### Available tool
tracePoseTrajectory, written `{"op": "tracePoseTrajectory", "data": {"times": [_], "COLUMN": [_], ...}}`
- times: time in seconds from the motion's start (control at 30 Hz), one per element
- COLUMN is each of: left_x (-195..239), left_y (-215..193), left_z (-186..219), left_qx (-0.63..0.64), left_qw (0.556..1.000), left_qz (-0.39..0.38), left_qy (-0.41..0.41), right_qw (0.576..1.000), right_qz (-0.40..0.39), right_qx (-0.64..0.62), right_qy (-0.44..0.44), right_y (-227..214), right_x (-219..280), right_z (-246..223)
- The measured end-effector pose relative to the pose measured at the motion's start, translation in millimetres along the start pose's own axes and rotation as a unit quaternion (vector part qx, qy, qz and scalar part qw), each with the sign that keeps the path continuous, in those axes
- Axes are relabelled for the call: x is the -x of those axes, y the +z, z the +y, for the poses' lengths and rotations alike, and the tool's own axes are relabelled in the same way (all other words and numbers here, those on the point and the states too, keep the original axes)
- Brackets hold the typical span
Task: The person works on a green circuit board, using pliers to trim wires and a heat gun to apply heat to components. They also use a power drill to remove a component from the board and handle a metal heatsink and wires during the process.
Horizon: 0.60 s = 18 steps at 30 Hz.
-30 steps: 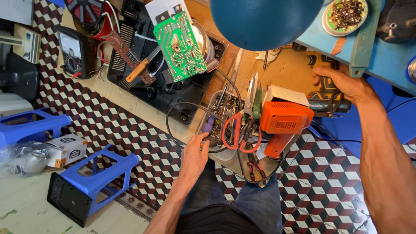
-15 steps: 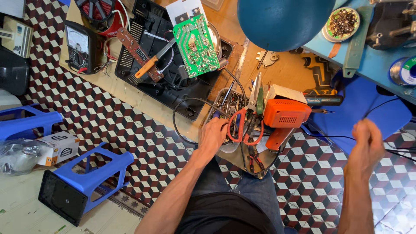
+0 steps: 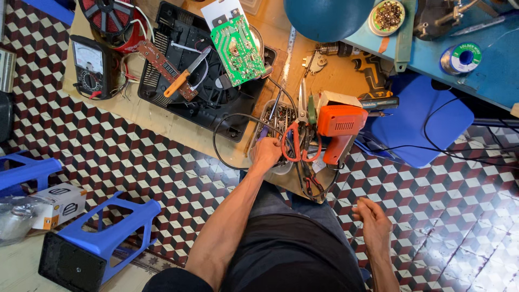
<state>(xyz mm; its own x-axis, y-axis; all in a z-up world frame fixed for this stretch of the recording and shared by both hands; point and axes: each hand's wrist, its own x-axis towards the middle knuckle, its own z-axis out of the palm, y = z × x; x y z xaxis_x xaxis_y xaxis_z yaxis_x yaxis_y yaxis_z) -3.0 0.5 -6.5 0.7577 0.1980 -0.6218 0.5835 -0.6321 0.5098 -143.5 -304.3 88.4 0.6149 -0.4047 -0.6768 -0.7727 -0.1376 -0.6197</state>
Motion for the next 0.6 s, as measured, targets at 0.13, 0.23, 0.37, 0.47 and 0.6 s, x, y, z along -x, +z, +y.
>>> {"op": "tracePoseTrajectory", "data": {"times": [0.13,0.23,0.37,0.47,0.6], "left_x": [1,-4,-16,-23,-14], "left_y": [8,13,17,15,-18], "left_z": [-9,-10,-18,-21,-17], "left_qx": [-0.021,-0.021,-0.008,0.09,0.233], "left_qw": [0.999,1.0,1.0,0.996,0.966], "left_qz": [0.037,0.014,0.013,0.016,-0.056], "left_qy": [0.027,0.016,-0.02,0.01,-0.101], "right_qw": [0.999,0.999,0.997,0.996,0.995], "right_qz": [-0.023,-0.036,-0.053,-0.053,-0.068], "right_qx": [0.012,0.027,0.041,0.048,0.046], "right_qy": [-0.02,-0.017,-0.041,-0.052,-0.054], "right_y": [-2,-10,-4,-4,9], "right_x": [-7,-13,-15,-7,2], "right_z": [-14,-23,-37,-46,-67]}}
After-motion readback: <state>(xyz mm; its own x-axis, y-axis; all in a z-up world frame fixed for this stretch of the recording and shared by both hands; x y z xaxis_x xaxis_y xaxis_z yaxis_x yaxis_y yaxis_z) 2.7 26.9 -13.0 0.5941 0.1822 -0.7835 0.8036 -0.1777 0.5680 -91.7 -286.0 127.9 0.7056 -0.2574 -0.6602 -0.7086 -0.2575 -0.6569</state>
